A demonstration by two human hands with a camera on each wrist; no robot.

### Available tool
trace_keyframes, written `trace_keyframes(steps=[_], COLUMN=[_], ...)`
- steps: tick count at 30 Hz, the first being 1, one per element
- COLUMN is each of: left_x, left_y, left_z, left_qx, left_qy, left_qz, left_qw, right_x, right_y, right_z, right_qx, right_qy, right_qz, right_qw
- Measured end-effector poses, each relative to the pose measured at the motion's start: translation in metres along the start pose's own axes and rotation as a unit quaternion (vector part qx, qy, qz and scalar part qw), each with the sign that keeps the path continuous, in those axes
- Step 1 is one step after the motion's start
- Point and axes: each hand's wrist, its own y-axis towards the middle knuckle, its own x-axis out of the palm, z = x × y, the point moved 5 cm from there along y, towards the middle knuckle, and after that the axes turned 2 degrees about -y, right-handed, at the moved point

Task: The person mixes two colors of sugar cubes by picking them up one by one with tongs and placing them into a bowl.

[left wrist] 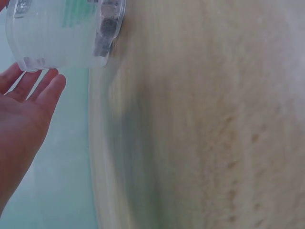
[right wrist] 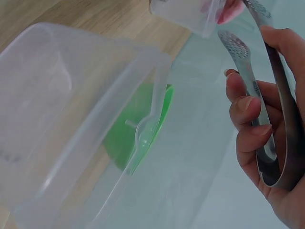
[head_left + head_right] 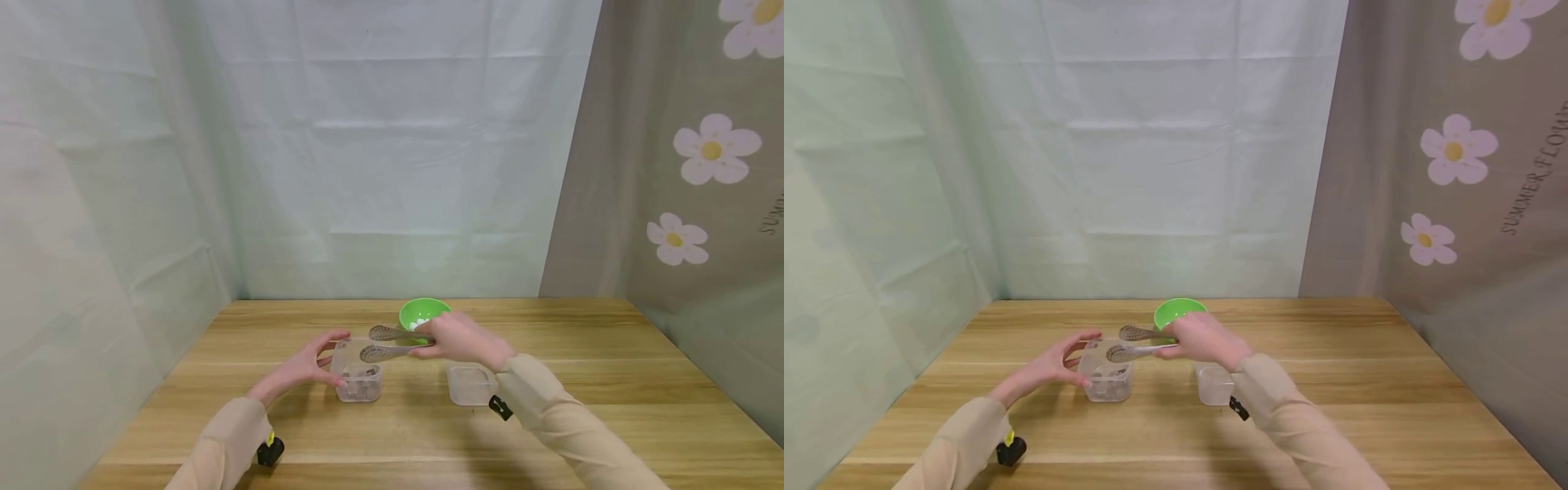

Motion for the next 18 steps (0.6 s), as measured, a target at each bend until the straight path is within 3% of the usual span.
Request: trace_keyframes(steps=[7, 18], left_x=[0.002, 0.002], left_y=[0.000, 0.003], left_z=[-0.002, -0.001], left_qx=[-0.002, -0.019], left_qy=[0.016, 0.033], left_qz=[0.003, 0.006], left_qw=[0.9999, 0.9992], right_x=[0.007, 0.013], right_y=[0.010, 0.019], right_z=[-0.009, -0.015], right_qx=[0.012, -0.021], right_qy=[0.016, 0.026], right_qz=[-0.036, -0.052], right_qw=[0.999, 0.998])
